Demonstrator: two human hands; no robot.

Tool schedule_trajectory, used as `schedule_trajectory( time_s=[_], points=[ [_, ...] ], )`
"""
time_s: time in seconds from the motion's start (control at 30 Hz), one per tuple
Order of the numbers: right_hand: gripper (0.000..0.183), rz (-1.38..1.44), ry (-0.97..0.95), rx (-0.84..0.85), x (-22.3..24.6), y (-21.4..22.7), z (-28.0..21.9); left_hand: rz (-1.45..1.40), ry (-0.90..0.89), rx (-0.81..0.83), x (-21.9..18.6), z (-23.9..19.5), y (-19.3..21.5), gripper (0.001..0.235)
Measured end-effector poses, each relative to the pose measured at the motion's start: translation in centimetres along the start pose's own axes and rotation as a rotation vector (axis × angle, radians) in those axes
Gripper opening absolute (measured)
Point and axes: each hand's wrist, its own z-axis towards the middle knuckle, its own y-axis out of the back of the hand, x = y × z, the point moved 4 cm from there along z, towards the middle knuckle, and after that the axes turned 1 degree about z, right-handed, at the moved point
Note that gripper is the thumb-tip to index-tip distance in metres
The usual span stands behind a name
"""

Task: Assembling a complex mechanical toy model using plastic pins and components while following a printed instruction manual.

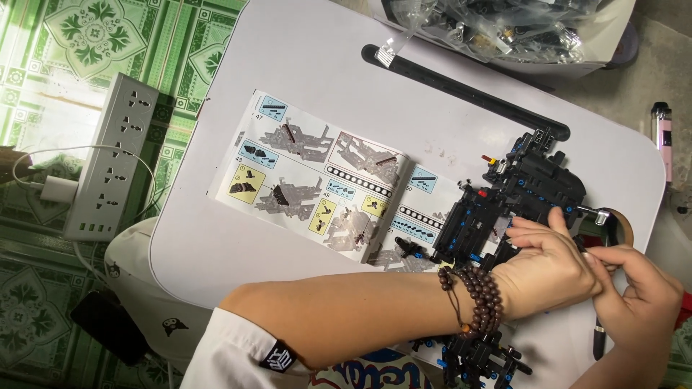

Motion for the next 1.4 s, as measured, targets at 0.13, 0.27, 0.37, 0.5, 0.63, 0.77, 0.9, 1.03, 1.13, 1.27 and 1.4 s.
schedule_trajectory(
  time_s=[0.13, 0.27, 0.37, 0.5, 0.63, 0.77, 0.9, 1.03, 1.13, 1.27, 1.4],
  points=[
    [0.001, -0.028, -0.007, -0.004, 0.0, 0.0, 0.0, 0.116, -0.035, -0.029, 0.4, 0.0, -0.1, 0.021],
    [0.002, -0.012, -0.028, -0.018, 0.3, 0.0, 0.2, 0.178, -0.048, -0.025, 0.3, 0.0, -0.2, 0.02],
    [0.001, -0.031, -0.007, -0.011, 0.4, 0.1, 0.3, 0.072, -0.036, 0.002, 0.8, 0.0, 0.1, 0.023],
    [0.002, 0.011, -0.019, -0.017, 0.4, 0.1, 0.2, 0.016, 0.016, 0.06, 1.1, 0.4, 0.5, 0.028],
    [0.023, 0.018, -0.063, 0.001, 0.2, 0.0, 0.2, -0.108, 0.149, 0.143, 1.5, 0.6, 0.8, 0.03],
    [0.008, -0.019, -0.053, -0.019, 0.5, 0.0, 0.3, -0.1, 0.217, 0.19, 1.5, 0.5, 1.2, 0.023],
    [0.01, 0.009, -0.016, -0.009, 1.1, -0.3, 0.7, -0.08, 0.21, 0.165, 1.8, 0.4, 1.2, 0.016],
    [0.016, 0.044, 0.004, 0.013, 0.6, -0.8, 0.8, -0.079, 0.206, 0.129, 1.9, 0.2, 1.1, 0.016],
    [0.02, 0.04, 0.014, 0.014, 0.7, -1.1, 0.9, -0.135, 0.218, 0.109, 1.9, 0.1, 0.8, 0.018],
    [0.008, 0.022, 0.084, 0.009, 1.7, -1.3, 1.4, -0.246, 0.262, 0.19, 2.4, 0.0, 0.9, 0.017],
    [0.003, -0.003, 0.017, -0.022, 2.2, -1.0, 1.9, -0.407, 0.147, 0.369, 2.4, -0.5, 0.0, 0.036]
  ],
)
